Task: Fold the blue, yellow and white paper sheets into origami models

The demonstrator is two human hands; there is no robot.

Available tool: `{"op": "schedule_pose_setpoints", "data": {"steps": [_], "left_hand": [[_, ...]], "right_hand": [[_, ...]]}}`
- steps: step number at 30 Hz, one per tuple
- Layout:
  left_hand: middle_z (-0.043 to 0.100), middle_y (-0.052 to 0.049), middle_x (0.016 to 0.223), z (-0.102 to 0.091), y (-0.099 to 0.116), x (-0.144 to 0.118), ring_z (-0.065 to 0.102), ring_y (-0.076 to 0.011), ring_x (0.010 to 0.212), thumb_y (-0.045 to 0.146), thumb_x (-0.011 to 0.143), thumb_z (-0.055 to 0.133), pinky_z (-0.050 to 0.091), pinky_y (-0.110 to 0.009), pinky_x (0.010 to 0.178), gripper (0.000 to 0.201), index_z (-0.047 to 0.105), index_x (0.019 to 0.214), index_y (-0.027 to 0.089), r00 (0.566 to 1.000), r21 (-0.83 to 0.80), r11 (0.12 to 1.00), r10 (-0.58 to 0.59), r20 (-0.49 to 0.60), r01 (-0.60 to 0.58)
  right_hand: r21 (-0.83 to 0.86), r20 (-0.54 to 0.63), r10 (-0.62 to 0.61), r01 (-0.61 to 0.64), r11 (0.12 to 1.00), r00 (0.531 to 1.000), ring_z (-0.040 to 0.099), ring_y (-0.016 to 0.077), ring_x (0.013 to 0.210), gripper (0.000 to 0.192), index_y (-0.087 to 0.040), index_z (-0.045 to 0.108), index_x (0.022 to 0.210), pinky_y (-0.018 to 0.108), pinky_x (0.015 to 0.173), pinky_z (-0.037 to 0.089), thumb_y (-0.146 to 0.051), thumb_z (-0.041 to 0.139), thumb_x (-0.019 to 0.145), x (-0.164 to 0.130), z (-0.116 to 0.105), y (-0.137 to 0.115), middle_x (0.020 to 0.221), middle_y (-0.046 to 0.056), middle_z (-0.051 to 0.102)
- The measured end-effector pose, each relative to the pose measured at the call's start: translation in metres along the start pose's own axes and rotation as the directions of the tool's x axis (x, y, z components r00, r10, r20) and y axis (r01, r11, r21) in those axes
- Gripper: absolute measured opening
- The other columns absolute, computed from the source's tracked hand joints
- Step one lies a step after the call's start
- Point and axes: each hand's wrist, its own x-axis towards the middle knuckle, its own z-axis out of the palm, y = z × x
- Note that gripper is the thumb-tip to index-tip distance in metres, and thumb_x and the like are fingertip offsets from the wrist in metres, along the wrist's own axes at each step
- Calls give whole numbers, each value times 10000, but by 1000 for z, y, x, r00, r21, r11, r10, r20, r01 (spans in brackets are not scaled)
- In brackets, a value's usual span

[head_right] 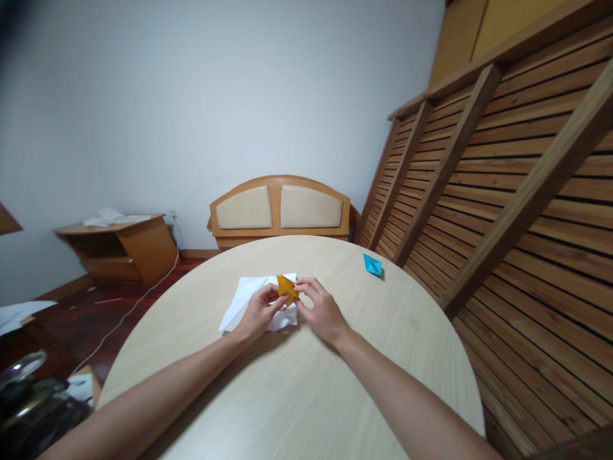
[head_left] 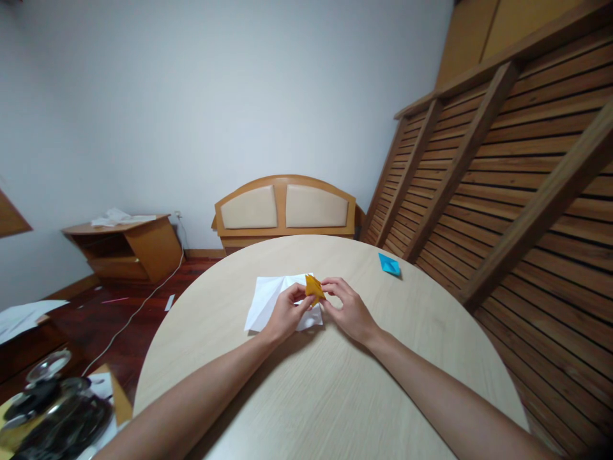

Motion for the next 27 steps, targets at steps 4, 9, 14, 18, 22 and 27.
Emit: {"op": "schedule_pose_setpoints", "data": {"steps": [4, 9, 14, 18, 22, 27], "left_hand": [[696, -72, 936, -1, 3, -3, 644, -199, 875, 477, 883, 634, 522, -277, 718, 327, 671, 922, 155, 995, 97, 991, 81, 55, -86], [693, -87, 1024, -2, 5, -4, 647, -215, 925, 438, 913, 597, 535, -269, 680, 301, 671, 1018, 165, 996, 153, 985, 67, 55, -75], [642, -99, 1204, -3, 8, -3, 606, -243, 1103, 417, 920, 598, 539, -245, 662, 246, 696, 962, 195, 991, 211, 968, 132, 27, -134], [665, -98, 1138, -4, 10, -3, 628, -227, 1030, 400, 910, 621, 537, -239, 633, 217, 705, 942, 203, 986, 214, 962, 163, 35, -167], [642, -101, 1187, -4, 11, -4, 615, -236, 1073, 379, 907, 626, 537, -228, 614, 196, 715, 940, 208, 984, 214, 960, 174, 44, -179], [642, -92, 1157, -5, 10, -4, 617, -229, 1042, 368, 905, 619, 505, -208, 560, 183, 699, 930, 205, 984, 240, 954, 175, 34, -178]], "right_hand": [[83, 69, 38, -44, 996, 997, 628, 225, 1024, 185, -256, 665, 1067, 402, 937, 503, -218, 557, 923, 0, 0, -2, 1063, 53, 676], [133, 53, 68, -75, 988, 996, 629, 225, 1034, 151, -236, 660, 1040, 393, 937, 490, -237, 580, 912, 1, 1, -5, 1066, 59, 681], [178, 44, 60, -67, 982, 997, 610, 231, 1120, 47, -223, 612, 902, 418, 1006, 449, -247, 631, 867, 1, 0, -4, 1147, 65, 674], [170, 45, 60, -67, 983, 997, 631, 226, 1051, 75, -230, 569, 849, 401, 966, 470, -217, 639, 827, 1, 0, -2, 1063, 54, 683], [175, 44, 19, -27, 984, 999, 602, 227, 1119, 132, -236, 555, 833, 397, 999, 446, -155, 646, 781, 0, 0, -1, 1134, 54, 662], [160, 18, 67, -69, 985, 998, 617, 228, 1096, 99, -231, 554, 823, 412, 993, 451, -185, 641, 818, 0, 0, 0, 1122, 55, 675]]}}
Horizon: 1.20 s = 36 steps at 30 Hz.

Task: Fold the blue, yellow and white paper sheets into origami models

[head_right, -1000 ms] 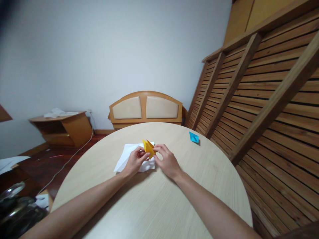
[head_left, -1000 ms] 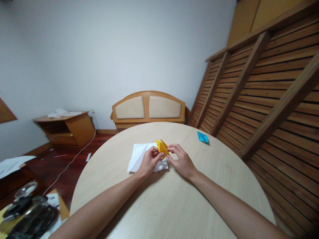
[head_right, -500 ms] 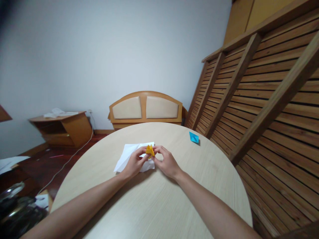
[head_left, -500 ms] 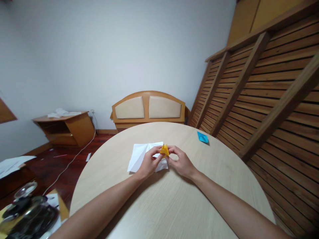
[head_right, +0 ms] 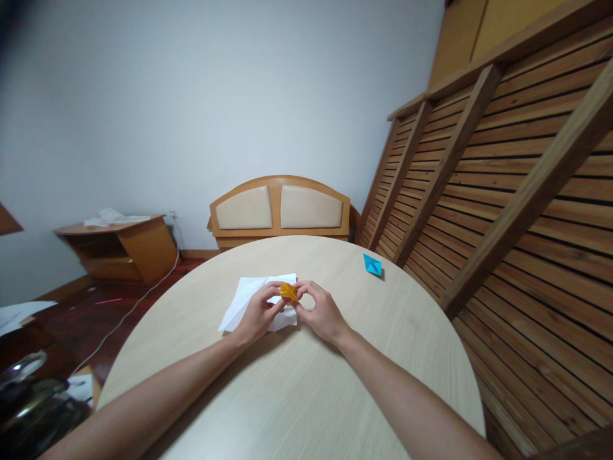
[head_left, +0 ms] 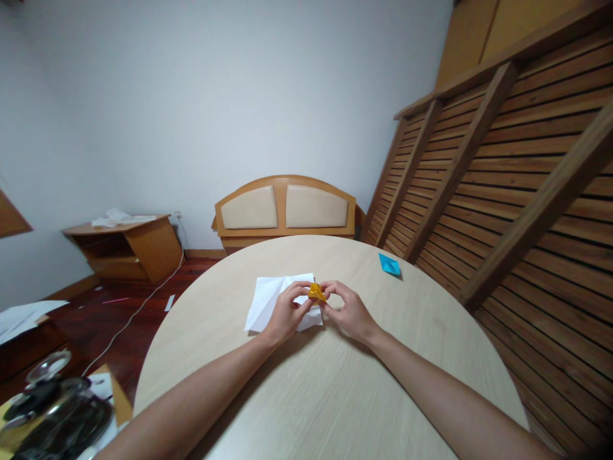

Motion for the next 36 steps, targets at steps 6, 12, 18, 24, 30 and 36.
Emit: {"op": "schedule_pose_setpoints", "data": {"steps": [6, 12, 18, 24, 30, 36], "left_hand": [[693, -69, 1035, 1, 1, 0, 637, -194, 918, 371, 918, 597, 486, -229, 617, 205, 684, 955, 189, 1000, 60, 998, -25, -2, 25], [712, -62, 958, 4, -3, -1, 640, -190, 838, 416, 932, 561, 500, -260, 667, 277, 685, 975, 172, 997, 32, 997, -74, 13, 74], [683, -70, 910, 5, -5, 0, 622, -188, 800, 476, 967, 470, 521, -262, 623, 381, 669, 933, 152, 991, -107, 986, -127, 31, 129], [685, -68, 889, 5, -4, 0, 624, -177, 757, 460, 939, 521, 511, -251, 601, 344, 672, 953, 151, 989, -102, 984, -145, 31, 147], [695, -61, 914, 4, 3, -1, 646, -176, 789, 345, 890, 600, 486, -235, 601, 214, 660, 983, 162, 993, -9, 993, -115, 16, 116], [682, -45, 961, 4, 7, -2, 633, -169, 829, 273, 806, 714, 475, -235, 638, 211, 644, 978, 173, 996, 1, 996, -91, 23, 91]], "right_hand": [[19, -18, 44, -44, 999, 999, 649, 206, 880, 102, -214, 631, 896, 363, 818, 532, -281, 684, 839, 2, 0, 2, 955, 52, 682], [54, 11, 98, -98, 994, 995, 639, 169, 842, 136, -197, 653, 941, 325, 760, 531, -254, 681, 820, 2, 1, 4, 1141, 77, 660], [-54, -41, 94, -96, 994, 995, 610, 179, 802, 126, -211, 638, 926, 332, 769, 490, -286, 690, 839, 1, -2, 6, 862, 14, 666], [1, -16, 119, -119, 993, 993, 613, 173, 798, 130, -213, 609, 946, 313, 756, 496, -335, 613, 900, 2, -4, 4, 902, 21, 665], [47, 2, 136, -136, 990, 991, 630, 177, 841, 209, -209, 599, 978, 310, 783, 493, -393, 500, 972, 2, -6, 4, 901, 26, 663], [101, 36, 150, -153, 983, 988, 627, 173, 852, 194, -212, 600, 957, 318, 796, 500, -382, 506, 973, 1, -7, 6, 916, 24, 658]]}}
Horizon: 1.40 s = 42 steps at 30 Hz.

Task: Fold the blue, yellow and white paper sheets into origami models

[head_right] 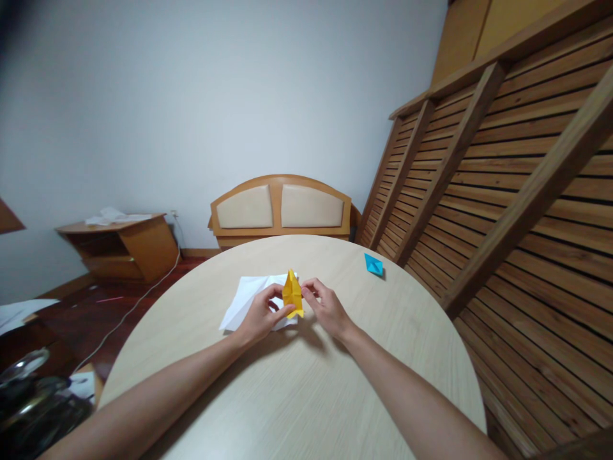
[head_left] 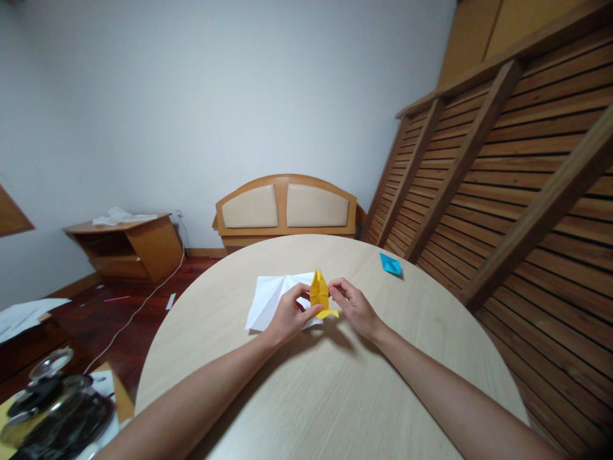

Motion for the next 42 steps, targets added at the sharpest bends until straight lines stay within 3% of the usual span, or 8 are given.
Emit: {"op": "schedule_pose_setpoints", "data": {"steps": [3, 8, 15, 22, 27, 33, 38, 42], "left_hand": [[671, -45, 983, 0, -1, 0, 633, -172, 844, 258, 796, 728, 478, -234, 635, 258, 621, 1016, 177, 1000, -12, 1000, -3, 16, 3], [667, -42, 969, 1, -6, 0, 639, -171, 853, 249, 853, 671, 510, -256, 675, 196, 601, 1025, 184, 999, -6, 999, 43, 10, -43], [669, -55, 1026, 3, -11, 0, 670, -166, 854, 235, 886, 629, 567, -306, 748, 202, 582, 1078, 193, 997, -77, 994, 75, 18, -73], [647, -79, 1083, 1, -13, -1, 651, -185, 965, 205, 897, 598, 574, -319, 783, 30, 593, 919, 185, 981, -62, 979, 194, 18, -193], [579, -101, 1185, 0, -11, -3, 614, -206, 1071, 179, 898, 569, 596, -316, 753, 58, 616, 921, 203, 974, -1, 974, 228, 6, -228], [525, -125, 1347, -3, -5, -3, 499, -288, 1290, 182, 851, 649, 506, -498, 991, 82, 616, 779, 203, 959, 144, 956, 269, -89, -255], [660, -118, 1094, -1, -7, -3, 645, -240, 1047, 319, 894, 612, 597, -353, 744, 130, 604, 847, 198, 981, -3, 982, 188, -53, -188], [692, -69, 927, 2, -11, -3, 684, -186, 812, 395, 912, 591, 590, -320, 696, 208, 591, 921, 188, 990, -39, 996, 81, -120, -86]], "right_hand": [[26, 15, -13, 12, 1000, 1000, 640, 178, 887, 179, -224, 573, 1021, 330, 805, 516, -330, 638, 892, -1, 2, 2, 999, 31, 663], [57, -45, -54, 56, 997, 998, 668, 194, 893, 492, -251, 464, 1248, 358, 795, 541, -248, 712, 823, -1, 5, 4, 969, 25, 696], [-136, -122, -193, 176, 975, 974, 655, 171, 781, 242, -234, 608, 1052, 342, 718, 557, -237, 706, 831, -1, 4, 0, 1012, 42, 668], [-162, -23, -240, 233, 959, 971, 645, 192, 867, 187, -234, 636, 1038, 338, 736, 552, -245, 682, 857, 0, 3, -1, 1007, 46, 670], [-181, -9, -270, 264, 947, 963, 645, 219, 920, 83, -236, 649, 954, 373, 785, 545, -262, 666, 877, 1, 1, -5, 980, 56, 673], [-197, 55, -219, 226, 954, 974, 633, 229, 1032, 135, -241, 690, 1020, 406, 900, 526, -293, 630, 911, -1, 1, -4, 1078, 74, 658], [-306, 67, -209, 220, 926, 976, 516, 249, 1260, 165, -251, 712, 1052, 466, 1066, 427, -249, 617, 916, -1, 2, 3, 1357, 95, 551], [-338, 49, -254, 255, 906, 966, 560, 249, 1200, 132, -252, 700, 1011, 485, 1040, 439, -241, 596, 931, 0, 2, 0, 1242, 71, 652]]}}
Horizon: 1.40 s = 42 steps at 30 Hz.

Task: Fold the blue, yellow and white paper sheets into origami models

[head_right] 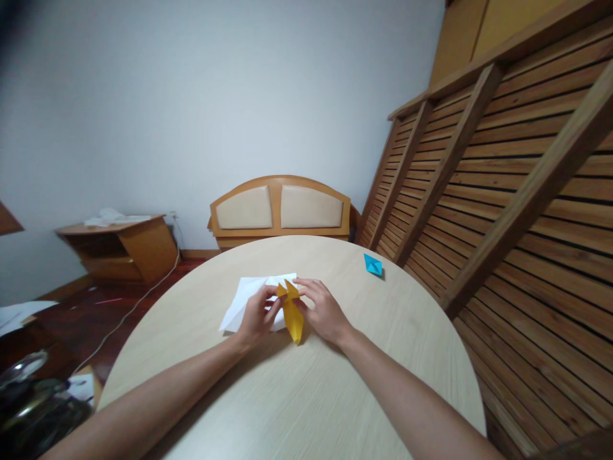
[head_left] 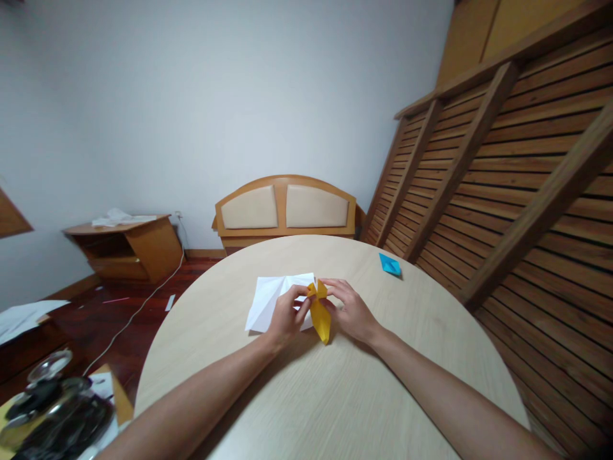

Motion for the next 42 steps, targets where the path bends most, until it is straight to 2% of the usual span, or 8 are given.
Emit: {"op": "schedule_pose_setpoints", "data": {"steps": [4, 8, 14, 21, 28, 37, 40, 42], "left_hand": [[696, -50, 879, 4, 1, 3, 689, -176, 770, 481, 901, 591, 579, -279, 622, 301, 539, 936, 187, 993, -90, 994, -71, -98, 63], [714, -63, 899, 6, 10, 7, 720, -190, 755, 563, 856, 622, 570, -256, 563, 409, 490, 945, 186, 983, -236, 962, -163, -87, 138], [735, -55, 822, 7, 16, 9, 744, -226, 721, 629, 804, 648, 572, -277, 561, 502, 473, 956, 184, 957, -317, 913, -287, -48, 258], [733, -37, 794, 7, 10, 9, 734, -206, 687, 614, 792, 669, 567, -275, 568, 502, 471, 964, 187, 947, -362, 888, -319, -43, 283], [721, -31, 840, 9, 9, 8, 711, -166, 700, 583, 752, 725, 582, -277, 611, 496, 474, 924, 192, 953, -372, 887, -303, -24, 273], [725, -48, 906, 12, 8, 6, 719, -179, 788, 492, 761, 737, 587, -281, 651, 427, 472, 911, 192, 961, -375, 893, -276, -17, 250], [731, -59, 928, 12, 9, 7, 720, -181, 806, 473, 768, 732, 589, -285, 665, 411, 478, 924, 189, 961, -375, 894, -275, -24, 246], [733, -62, 930, 12, 8, 7, 721, -184, 809, 466, 777, 724, 591, -290, 664, 401, 479, 932, 188, 960, -381, 891, -279, -31, 246]], "right_hand": [[-46, -120, 6, -12, 999, 993, 659, 245, 981, 141, -243, 674, 1008, 444, 898, 522, -253, 545, 953, 2, -1, -5, 992, 67, 723], [-97, -173, -12, -4, 995, 985, 680, 240, 982, 206, -257, 643, 1139, 425, 890, 546, -259, 535, 963, 2, -3, -9, 1068, 72, 726], [-164, -113, -121, 101, 981, 986, 638, 239, 1073, 327, -286, 606, 1286, 439, 949, 535, -234, 516, 976, 2, -4, -12, 1136, 77, 688], [-248, -65, -221, 198, 948, 973, 554, 276, 1155, 299, -308, 685, 1192, 499, 974, 483, -245, 639, 904, 1, -4, -14, 1235, 78, 633], [-262, -73, -135, 111, 959, 988, 590, 270, 1001, 183, -251, 687, 1065, 461, 902, 474, -269, 665, 884, 3, -3, -19, 1024, 79, 681], [-217, -94, 23, -43, 975, 995, 582, 254, 863, 176, -227, 570, 835, 410, 800, 463, -254, 743, 814, 5, 1, -21, 869, 49, 645], [-224, -89, 7, -27, 974, 996, 580, 241, 820, 179, -229, 552, 778, 397, 769, 455, -251, 721, 830, 5, 1, -21, 809, 37, 634], [-212, -49, -60, 48, 976, 997, 589, 235, 810, 140, -232, 565, 781, 397, 771, 456, -241, 682, 857, 4, 0, -21, 803, 36, 648]]}}
